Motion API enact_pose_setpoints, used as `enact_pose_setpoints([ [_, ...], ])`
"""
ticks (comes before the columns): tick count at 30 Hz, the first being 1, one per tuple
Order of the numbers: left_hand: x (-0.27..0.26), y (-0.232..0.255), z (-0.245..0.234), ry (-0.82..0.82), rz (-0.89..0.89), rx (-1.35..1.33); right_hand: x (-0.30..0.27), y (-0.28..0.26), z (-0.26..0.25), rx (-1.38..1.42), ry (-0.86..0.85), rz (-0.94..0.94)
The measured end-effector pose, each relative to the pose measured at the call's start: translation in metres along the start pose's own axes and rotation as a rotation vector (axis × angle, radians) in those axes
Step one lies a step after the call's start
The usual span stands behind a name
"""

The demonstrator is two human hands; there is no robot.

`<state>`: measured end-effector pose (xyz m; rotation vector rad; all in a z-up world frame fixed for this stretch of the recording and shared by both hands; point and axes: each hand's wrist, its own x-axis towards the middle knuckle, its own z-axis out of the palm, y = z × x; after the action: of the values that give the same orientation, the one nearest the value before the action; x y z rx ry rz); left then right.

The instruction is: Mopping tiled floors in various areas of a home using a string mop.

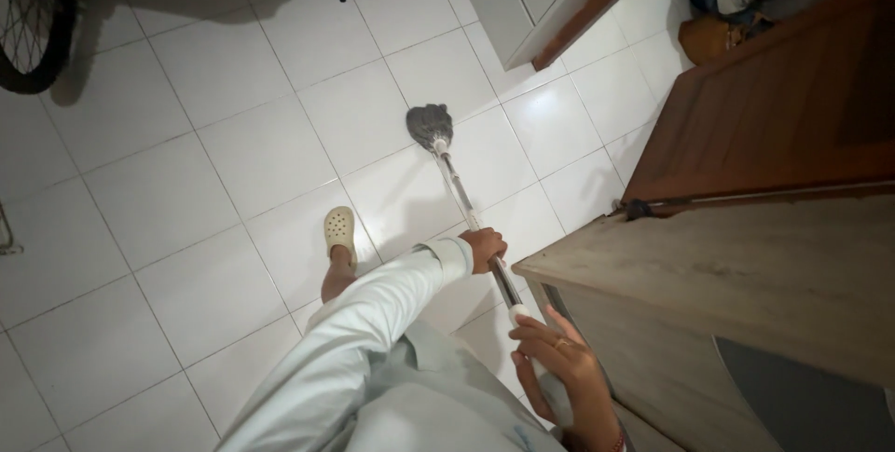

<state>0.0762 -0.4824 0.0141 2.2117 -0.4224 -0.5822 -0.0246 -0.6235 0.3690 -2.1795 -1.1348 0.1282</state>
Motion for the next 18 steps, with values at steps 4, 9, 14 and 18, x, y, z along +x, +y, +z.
enact_pose_setpoints([
  [4, -0.003, -0.001, 0.011, 0.083, 0.088, -0.08, 0.001, -0.009, -0.015, 0.038, 0.062, 0.022],
  [9, -0.002, 0.001, 0.006, 0.238, 0.133, -0.027, 0.017, -0.02, -0.015, 0.065, 0.147, -0.029],
  [14, -0.008, 0.032, -0.037, 0.06, -0.044, 0.121, 0.024, -0.011, -0.008, 0.143, 0.293, 0.008],
  [18, -0.037, 0.031, -0.059, -0.018, -0.095, 0.208, 0.029, -0.008, 0.001, 0.183, 0.281, -0.053],
])
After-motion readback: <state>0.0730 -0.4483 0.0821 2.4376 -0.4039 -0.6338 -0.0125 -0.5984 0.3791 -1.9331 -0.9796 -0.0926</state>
